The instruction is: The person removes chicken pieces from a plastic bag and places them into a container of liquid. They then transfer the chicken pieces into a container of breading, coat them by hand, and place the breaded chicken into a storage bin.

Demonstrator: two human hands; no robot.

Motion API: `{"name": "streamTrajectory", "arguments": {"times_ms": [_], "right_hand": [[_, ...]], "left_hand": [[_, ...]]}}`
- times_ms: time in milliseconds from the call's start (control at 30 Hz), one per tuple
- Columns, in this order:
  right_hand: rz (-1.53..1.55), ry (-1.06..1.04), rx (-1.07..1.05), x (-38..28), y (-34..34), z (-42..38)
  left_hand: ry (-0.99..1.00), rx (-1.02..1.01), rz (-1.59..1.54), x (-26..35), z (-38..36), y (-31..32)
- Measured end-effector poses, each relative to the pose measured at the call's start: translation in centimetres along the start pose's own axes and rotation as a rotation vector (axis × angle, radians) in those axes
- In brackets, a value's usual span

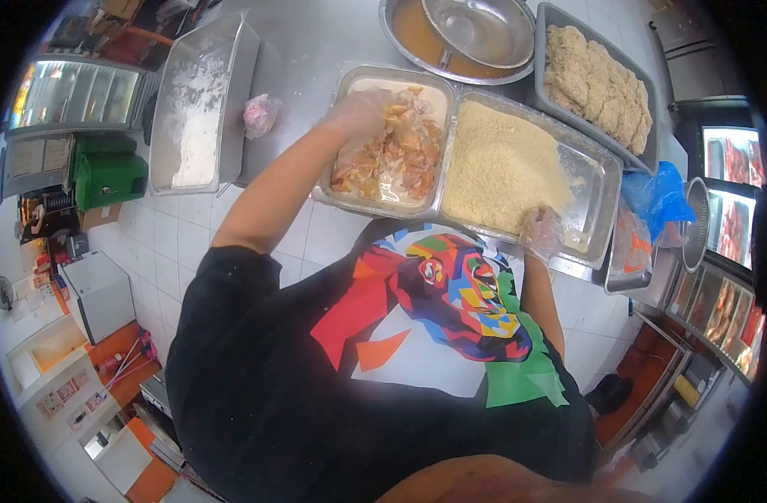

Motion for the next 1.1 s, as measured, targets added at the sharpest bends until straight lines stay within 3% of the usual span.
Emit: {"name": "streamTrajectory", "arguments": {"times_ms": [100, 200, 300, 400, 433, 533, 633, 700, 767, 833, 900, 1000, 1100], "right_hand": [[-0.013, 0.007, -0.014, 0.2, 0.4, 0.2], [-0.034, 0.037, -0.045, 0.3, 0.5, 0.1], [-0.015, 0.021, 0.019, 0.4, 0.5, 0.2], [0.038, 0.035, 0.017, -0.5, -0.6, -0.1], [0.04, 0.025, 0.026, -0.5, -0.4, -0.4], [0.03, 0.021, 0.06, 0.1, -0.2, 0.3], [0.021, 0.041, 0.01, 0.2, 0.0, -0.3], [0.035, 0.05, -0.017, -0.3, -0.7, -0.1], [0.063, -0.021, 0.121, 1.4, 1.3, -0.1], [0.032, -0.058, 0.248, 1.5, 1.6, -0.1], [-0.069, -0.066, 0.349, 0.3, -0.1, -0.7], [-0.064, -0.068, 0.281, 0.6, 0.5, -0.4], [-0.015, 0.061, 0.118, 0.7, 0.7, 0.2]], "left_hand": [[0.046, -0.22, 0.255, 2.7, -0.5, 1.6], [-0.006, -0.12, 0.408, 3.5, -1.3, 4.2], [-0.014, -0.071, 0.263, 4.1, -0.2, 3.6], [0.184, 0.025, 0.222, 2.1, 3.4, 4.9], [0.097, -0.061, 0.191, 1.8, 3.2, 5.0], [0.111, -0.061, 0.335, 2.8, 0.5, 5.3], [0.079, -0.267, 0.421, 5.4, -5.9, 3.0], [0.286, -0.06, 0.704, 1.6, -7.2, 6.5], [0.33, -0.003, 0.847, 0.4, -7.7, 7.8], [0.22, -0.099, 0.855, 0.8, -7.3, 7.4], [0.197, -0.098, 0.755, 1.5, -7.3, 6.3], [0.171, 0.054, 0.629, -0.4, -6.0, 8.1], [0.109, 0.184, 0.423, -2.6, -3.6, 7.5]]}}
Point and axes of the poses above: each hand's wrist, its own z-axis towards the middle knuckle, its own y-axis out of the palm, x = y × z, the point moved 5 cm from there along z, towards the middle knuckle, and after that the axes turned 5 degrees about -y, right-handed, at the moved point
